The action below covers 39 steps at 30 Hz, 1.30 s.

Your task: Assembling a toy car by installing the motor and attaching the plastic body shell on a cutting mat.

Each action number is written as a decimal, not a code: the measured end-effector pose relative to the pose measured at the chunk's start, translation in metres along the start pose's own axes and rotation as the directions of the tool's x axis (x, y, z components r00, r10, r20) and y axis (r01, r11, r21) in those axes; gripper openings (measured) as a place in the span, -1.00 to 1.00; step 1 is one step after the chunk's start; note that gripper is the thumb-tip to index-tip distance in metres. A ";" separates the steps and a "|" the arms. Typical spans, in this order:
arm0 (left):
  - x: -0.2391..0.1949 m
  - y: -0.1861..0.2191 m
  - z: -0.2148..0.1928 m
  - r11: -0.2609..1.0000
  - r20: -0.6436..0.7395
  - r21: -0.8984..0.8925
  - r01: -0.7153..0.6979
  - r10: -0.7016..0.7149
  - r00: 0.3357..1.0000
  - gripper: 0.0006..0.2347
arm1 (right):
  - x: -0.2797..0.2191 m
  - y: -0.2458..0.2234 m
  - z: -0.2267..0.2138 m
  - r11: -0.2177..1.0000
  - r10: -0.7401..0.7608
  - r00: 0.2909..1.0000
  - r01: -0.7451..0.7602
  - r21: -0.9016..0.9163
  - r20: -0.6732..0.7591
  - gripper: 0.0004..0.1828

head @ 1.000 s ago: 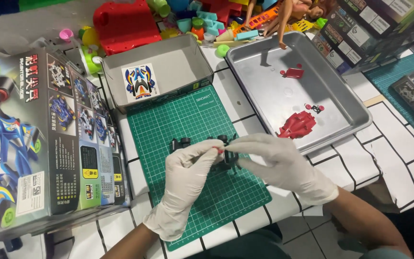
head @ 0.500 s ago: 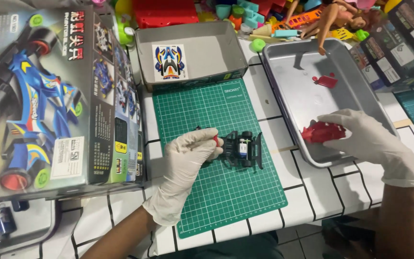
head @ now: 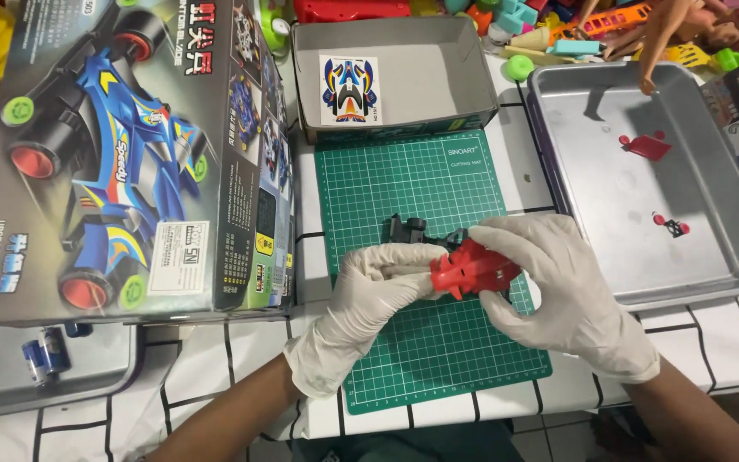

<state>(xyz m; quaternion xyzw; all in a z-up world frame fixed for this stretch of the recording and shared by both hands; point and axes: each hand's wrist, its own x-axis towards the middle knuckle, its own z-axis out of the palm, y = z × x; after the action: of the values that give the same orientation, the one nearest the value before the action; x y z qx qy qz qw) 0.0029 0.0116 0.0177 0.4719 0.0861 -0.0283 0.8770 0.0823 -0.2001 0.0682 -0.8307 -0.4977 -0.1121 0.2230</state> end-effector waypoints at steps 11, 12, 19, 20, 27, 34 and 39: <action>0.002 -0.007 -0.011 0.986 0.060 -0.118 0.114 -0.108 0.992 -0.71 | -0.026 0.023 0.020 0.993 -0.117 0.973 0.112 -0.032 -0.199 -0.39; 0.002 -0.007 -0.011 0.988 0.078 -0.102 0.112 -0.105 0.991 -0.72 | -0.029 0.026 0.022 0.988 -0.150 0.969 0.142 -0.053 -0.197 -0.39; 0.003 -0.014 -0.018 0.981 0.096 -0.074 0.180 -0.173 0.980 -0.75 | -0.024 0.027 0.017 0.951 -0.283 0.954 0.265 -0.159 -0.100 -0.34; 0.003 -0.016 -0.019 0.978 0.137 -0.095 0.185 -0.172 0.976 -0.76 | -0.024 0.028 0.017 0.946 -0.292 0.952 0.273 -0.177 -0.092 -0.34; -0.003 -0.009 -0.012 0.967 0.167 -0.057 0.247 -0.235 0.958 -0.75 | -0.033 0.028 0.018 0.946 -0.297 0.947 0.273 -0.177 -0.125 -0.43; -0.003 -0.019 -0.020 0.964 0.236 -0.110 0.244 -0.213 0.948 -0.81 | -0.029 0.020 0.022 0.965 -0.255 0.949 0.237 -0.115 -0.187 -0.52; -0.003 -0.024 -0.025 0.937 0.246 -0.128 0.325 -0.287 0.926 -0.84 | -0.035 0.021 0.024 0.967 -0.248 0.954 0.234 -0.099 -0.166 -0.46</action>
<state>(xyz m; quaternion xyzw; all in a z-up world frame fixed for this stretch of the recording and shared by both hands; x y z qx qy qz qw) -0.0065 0.0186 -0.0151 0.3717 0.0618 -0.2108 0.9020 0.0833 -0.2244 0.0269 -0.7585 -0.5688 -0.2312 0.2185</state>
